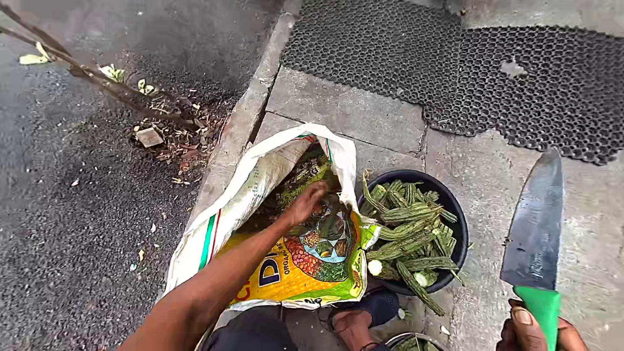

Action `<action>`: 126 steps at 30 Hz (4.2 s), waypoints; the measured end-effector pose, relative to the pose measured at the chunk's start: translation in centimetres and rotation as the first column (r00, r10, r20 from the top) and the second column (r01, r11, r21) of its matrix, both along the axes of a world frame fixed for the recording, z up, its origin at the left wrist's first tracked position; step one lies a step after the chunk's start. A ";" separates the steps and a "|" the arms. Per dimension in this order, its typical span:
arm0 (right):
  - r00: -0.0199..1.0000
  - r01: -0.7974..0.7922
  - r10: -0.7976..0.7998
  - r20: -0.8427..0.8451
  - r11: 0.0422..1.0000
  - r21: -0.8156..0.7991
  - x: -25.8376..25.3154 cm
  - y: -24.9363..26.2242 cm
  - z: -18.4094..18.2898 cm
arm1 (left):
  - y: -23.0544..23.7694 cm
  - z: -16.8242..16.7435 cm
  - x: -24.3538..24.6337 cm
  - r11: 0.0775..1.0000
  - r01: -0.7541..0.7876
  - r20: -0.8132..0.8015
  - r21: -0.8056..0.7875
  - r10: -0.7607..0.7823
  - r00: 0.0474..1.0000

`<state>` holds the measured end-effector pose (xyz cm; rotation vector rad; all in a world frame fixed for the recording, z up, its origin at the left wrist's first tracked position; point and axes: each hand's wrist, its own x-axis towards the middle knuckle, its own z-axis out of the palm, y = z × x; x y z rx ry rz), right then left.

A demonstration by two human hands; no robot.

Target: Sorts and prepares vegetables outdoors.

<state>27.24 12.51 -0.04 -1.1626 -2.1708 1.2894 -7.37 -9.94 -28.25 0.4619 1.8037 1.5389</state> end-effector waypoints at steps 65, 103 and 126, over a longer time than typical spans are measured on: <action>0.994 0.104 -0.107 0.006 0.977 0.187 1.9 0.5 3.6 | -14.6 30.3 -2.8 0.699 -0.412 -0.539 -0.584 0.045 0.841; 0.984 0.007 -0.044 0.173 0.978 0.207 2.0 0.8 1.2 | -13.9 17.8 4.8 0.677 -0.025 -0.330 -0.735 -0.326 0.886; 0.957 -0.139 0.103 0.270 0.983 0.120 1.8 0.3 -0.6 | -6.2 -6.5 -0.9 0.259 -0.120 -0.263 -0.958 -0.639 0.723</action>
